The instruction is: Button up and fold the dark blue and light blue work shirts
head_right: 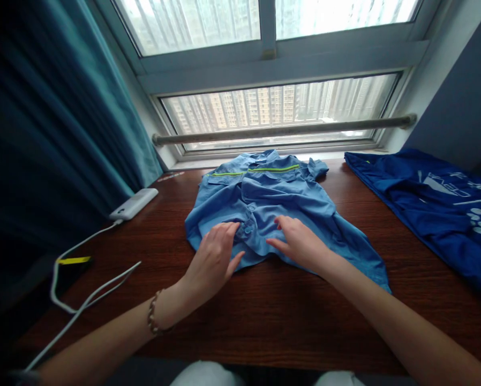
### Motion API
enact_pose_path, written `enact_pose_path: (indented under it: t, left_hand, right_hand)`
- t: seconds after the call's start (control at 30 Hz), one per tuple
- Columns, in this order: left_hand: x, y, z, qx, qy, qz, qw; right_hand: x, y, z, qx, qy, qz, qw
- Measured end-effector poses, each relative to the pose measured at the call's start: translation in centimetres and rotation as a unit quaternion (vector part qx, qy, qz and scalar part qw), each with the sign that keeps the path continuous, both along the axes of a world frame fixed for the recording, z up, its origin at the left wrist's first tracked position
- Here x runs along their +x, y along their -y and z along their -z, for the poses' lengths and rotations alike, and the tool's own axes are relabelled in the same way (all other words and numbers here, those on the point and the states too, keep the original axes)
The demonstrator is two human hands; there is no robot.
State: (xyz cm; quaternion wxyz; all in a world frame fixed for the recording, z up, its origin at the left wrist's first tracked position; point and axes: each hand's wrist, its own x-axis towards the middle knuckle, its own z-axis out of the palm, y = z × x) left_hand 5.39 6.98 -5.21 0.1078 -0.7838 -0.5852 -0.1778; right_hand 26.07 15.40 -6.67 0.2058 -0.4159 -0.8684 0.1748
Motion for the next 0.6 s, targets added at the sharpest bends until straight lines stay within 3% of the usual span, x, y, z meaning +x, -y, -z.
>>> enact_pose_path:
  t: [0.13, 0.3, 0.47, 0.6]
  left_hand:
    - [-2.9, 3.4, 1.5, 0.018, -0.055, -0.105, 0.993]
    - [-5.0, 5.1, 3.3, -0.039, -0.084, -0.155, 0.984]
    - [-5.6, 4.9, 2.7, -0.064, -0.125, -0.166, 0.976]
    - [-8.3, 5.4, 1.9, -0.024, -0.147, -0.191, 0.97]
  right_hand:
    - [5.7, 4.2, 2.3, 0.125, 0.114, 0.046, 0.985]
    - [12.8, 5.6, 5.3, 0.169, 0.125, 0.096, 0.973]
    - [16.8, 5.1, 5.4, 0.153, 0.128, 0.069, 0.977]
    - [20.0, 4.7, 4.5, 0.103, 0.083, 0.093, 0.987]
